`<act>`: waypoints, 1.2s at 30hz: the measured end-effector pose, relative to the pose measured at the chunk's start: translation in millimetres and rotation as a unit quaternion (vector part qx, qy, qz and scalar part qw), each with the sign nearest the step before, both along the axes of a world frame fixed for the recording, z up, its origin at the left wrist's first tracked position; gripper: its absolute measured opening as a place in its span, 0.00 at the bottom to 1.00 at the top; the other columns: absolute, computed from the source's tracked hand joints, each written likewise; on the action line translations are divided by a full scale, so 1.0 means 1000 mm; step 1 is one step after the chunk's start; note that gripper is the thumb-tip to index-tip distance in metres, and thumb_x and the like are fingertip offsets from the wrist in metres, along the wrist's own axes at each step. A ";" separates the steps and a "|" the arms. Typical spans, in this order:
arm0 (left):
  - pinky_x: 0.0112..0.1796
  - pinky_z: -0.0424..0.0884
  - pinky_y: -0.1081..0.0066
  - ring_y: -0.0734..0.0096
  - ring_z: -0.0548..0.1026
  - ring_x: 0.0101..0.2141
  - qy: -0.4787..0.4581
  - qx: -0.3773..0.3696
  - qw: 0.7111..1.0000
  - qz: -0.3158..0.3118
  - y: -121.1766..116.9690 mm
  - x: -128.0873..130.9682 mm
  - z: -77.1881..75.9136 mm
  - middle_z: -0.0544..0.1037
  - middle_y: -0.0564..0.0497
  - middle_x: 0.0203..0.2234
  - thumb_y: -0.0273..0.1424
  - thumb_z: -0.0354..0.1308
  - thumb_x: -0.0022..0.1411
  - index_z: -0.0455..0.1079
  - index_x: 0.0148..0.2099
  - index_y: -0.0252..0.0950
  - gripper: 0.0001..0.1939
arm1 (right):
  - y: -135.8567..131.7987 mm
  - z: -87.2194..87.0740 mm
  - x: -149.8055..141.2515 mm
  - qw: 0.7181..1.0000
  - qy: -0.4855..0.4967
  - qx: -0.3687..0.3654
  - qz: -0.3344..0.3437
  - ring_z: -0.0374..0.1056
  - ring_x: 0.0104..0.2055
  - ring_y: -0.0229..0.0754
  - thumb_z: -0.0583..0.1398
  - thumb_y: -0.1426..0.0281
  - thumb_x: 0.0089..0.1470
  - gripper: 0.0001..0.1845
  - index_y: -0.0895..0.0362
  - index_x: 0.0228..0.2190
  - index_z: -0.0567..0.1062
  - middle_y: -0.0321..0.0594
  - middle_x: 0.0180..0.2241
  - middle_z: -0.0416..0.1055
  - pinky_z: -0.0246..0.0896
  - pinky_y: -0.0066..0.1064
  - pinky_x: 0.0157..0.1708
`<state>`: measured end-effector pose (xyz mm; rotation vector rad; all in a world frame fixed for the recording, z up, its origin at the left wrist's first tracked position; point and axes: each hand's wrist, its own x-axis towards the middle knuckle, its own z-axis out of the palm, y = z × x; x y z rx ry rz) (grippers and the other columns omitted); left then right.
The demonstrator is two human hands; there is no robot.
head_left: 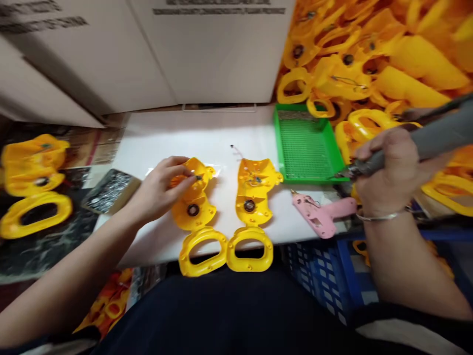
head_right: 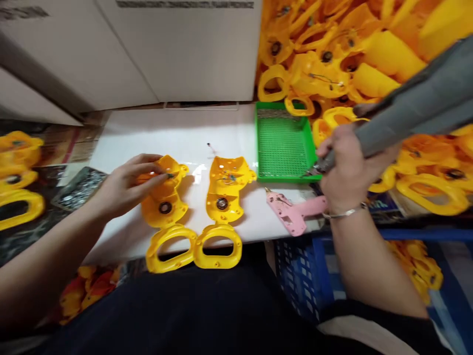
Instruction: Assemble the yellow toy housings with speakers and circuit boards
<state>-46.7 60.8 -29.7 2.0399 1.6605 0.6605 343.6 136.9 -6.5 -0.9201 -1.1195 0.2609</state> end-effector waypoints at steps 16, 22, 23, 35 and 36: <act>0.54 0.67 0.51 0.52 0.72 0.54 0.007 -0.108 0.994 -0.014 0.007 0.034 -0.004 0.72 0.49 0.54 0.52 0.51 0.57 0.77 0.37 0.45 0.21 | -0.023 -0.005 0.014 0.995 -0.055 -0.022 0.078 0.60 0.18 0.33 0.66 0.56 0.53 0.16 0.47 0.41 0.71 0.26 0.21 0.64 0.62 0.30 0.23; 0.55 0.66 0.50 0.51 0.72 0.53 0.014 -0.089 0.996 -0.002 0.008 0.028 -0.010 0.73 0.53 0.53 0.54 0.50 0.57 0.77 0.36 0.48 0.21 | -0.022 -0.007 0.010 0.993 -0.046 -0.013 0.109 0.61 0.18 0.31 0.65 0.59 0.53 0.13 0.48 0.39 0.72 0.25 0.22 0.62 0.60 0.28 0.21; 0.55 0.66 0.50 0.51 0.72 0.53 0.014 -0.084 0.996 -0.003 0.008 0.028 -0.011 0.74 0.53 0.53 0.53 0.50 0.58 0.77 0.36 0.48 0.20 | -0.021 -0.009 0.010 0.993 -0.051 -0.018 0.105 0.61 0.18 0.31 0.65 0.59 0.53 0.13 0.48 0.40 0.71 0.25 0.22 0.62 0.61 0.28 0.21; 0.54 0.66 0.50 0.49 0.72 0.54 -0.016 -0.105 0.994 0.006 0.010 0.028 -0.008 0.74 0.57 0.53 0.53 0.54 0.57 0.77 0.34 0.52 0.16 | -0.016 -0.030 0.015 0.993 -0.101 -0.064 0.017 0.63 0.21 0.35 0.58 0.44 0.53 0.23 0.45 0.43 0.69 0.30 0.25 0.60 0.66 0.33 0.23; 0.55 0.65 0.49 0.49 0.71 0.54 -0.027 -0.123 0.992 0.016 0.010 0.027 -0.007 0.74 0.58 0.54 0.52 0.55 0.56 0.77 0.34 0.51 0.15 | -0.016 -0.031 0.016 0.992 -0.104 -0.065 0.015 0.63 0.22 0.35 0.58 0.44 0.53 0.23 0.44 0.44 0.68 0.30 0.25 0.60 0.66 0.33 0.23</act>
